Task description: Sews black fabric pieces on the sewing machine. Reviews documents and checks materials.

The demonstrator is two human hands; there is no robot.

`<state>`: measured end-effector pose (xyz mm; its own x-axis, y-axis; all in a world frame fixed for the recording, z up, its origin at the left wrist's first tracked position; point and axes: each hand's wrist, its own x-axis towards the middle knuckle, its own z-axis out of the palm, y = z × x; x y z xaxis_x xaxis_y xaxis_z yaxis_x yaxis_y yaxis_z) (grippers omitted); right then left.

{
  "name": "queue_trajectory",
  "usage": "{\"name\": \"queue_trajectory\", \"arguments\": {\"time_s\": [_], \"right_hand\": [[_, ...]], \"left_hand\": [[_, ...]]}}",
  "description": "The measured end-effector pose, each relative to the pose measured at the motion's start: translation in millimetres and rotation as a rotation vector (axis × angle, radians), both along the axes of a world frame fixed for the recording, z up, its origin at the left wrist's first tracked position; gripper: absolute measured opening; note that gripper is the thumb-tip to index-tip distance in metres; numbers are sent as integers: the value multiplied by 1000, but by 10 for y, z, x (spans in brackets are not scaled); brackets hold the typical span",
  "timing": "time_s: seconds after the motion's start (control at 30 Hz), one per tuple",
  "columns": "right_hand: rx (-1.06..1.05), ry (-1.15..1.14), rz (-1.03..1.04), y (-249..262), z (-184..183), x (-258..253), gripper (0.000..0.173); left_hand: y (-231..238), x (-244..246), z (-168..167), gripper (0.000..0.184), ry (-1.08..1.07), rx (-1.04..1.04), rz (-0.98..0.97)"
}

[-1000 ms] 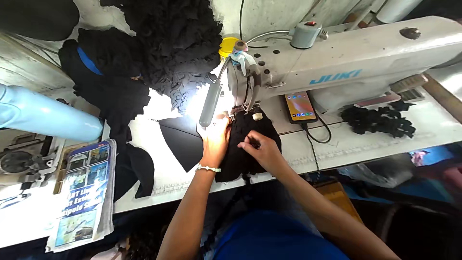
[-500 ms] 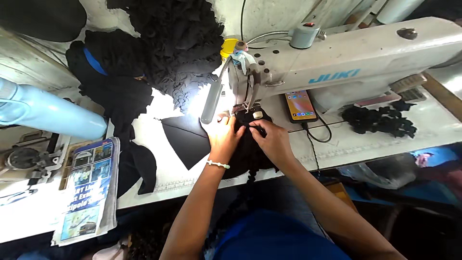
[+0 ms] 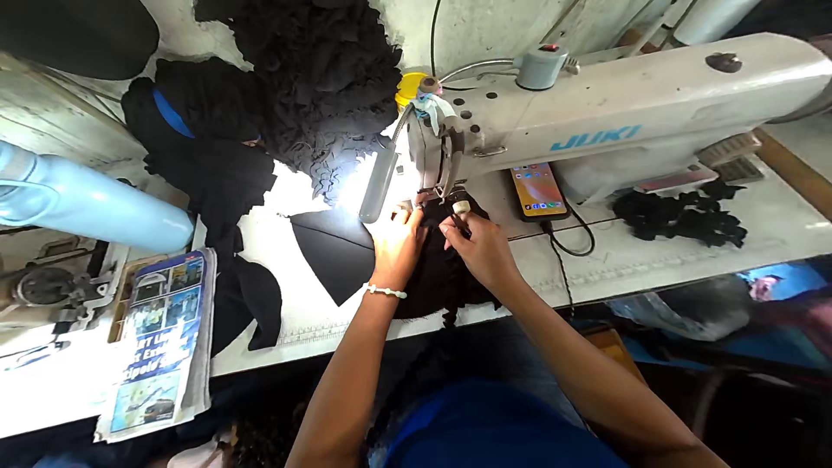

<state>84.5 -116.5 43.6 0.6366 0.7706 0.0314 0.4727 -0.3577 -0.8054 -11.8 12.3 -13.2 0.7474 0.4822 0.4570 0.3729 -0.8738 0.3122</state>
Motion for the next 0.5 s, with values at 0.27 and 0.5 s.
{"name": "queue_trajectory", "arguments": {"time_s": [0.27, 0.5], "right_hand": [[78, -500, 104, -264, -511, -304, 24], [157, -724, 73, -321, -503, -325, 24]], "left_hand": [[140, -170, -31, 15, 29, 6, -108], [121, -193, 19, 14, 86, 0, -142]]}}
